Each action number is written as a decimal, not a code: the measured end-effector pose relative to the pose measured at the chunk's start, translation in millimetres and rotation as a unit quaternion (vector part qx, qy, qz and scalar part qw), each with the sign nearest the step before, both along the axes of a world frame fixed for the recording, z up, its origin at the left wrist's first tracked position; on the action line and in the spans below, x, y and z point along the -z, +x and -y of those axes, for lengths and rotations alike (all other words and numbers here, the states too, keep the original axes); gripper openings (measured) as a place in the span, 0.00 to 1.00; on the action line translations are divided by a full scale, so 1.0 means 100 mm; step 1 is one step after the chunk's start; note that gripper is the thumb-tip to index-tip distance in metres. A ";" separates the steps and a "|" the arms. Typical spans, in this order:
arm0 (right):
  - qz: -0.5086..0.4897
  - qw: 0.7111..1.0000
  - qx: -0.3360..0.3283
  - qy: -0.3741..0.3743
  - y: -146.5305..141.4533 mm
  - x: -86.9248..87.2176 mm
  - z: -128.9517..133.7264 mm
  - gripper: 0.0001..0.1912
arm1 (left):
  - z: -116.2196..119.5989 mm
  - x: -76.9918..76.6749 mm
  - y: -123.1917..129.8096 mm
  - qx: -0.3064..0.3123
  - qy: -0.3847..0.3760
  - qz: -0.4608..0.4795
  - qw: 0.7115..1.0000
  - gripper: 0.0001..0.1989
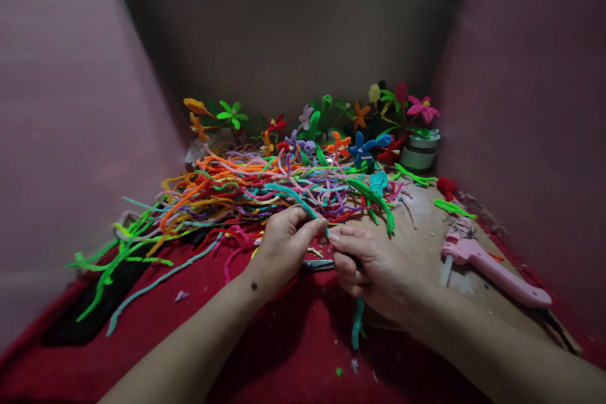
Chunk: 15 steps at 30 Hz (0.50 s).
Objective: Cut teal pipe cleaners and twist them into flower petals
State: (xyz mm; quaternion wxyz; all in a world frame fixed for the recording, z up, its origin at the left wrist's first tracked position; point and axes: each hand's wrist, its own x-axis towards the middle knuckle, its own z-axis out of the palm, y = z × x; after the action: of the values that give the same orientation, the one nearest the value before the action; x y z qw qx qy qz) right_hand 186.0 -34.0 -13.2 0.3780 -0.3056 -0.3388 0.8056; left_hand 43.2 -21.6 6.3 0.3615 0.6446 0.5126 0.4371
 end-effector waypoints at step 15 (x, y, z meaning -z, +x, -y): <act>-0.019 0.995 -0.016 -0.092 0.04 0.06 -0.05 0.05 | -0.06 0.04 -0.07 0.083 -0.101 0.084 0.988 0.10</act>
State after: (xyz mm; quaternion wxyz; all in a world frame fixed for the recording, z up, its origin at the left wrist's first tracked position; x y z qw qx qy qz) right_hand 189.8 -28.6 -19.6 0.3421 -0.3180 -0.2605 0.8450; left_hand 35.7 -15.2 2.0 0.5014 0.6059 0.4667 0.4046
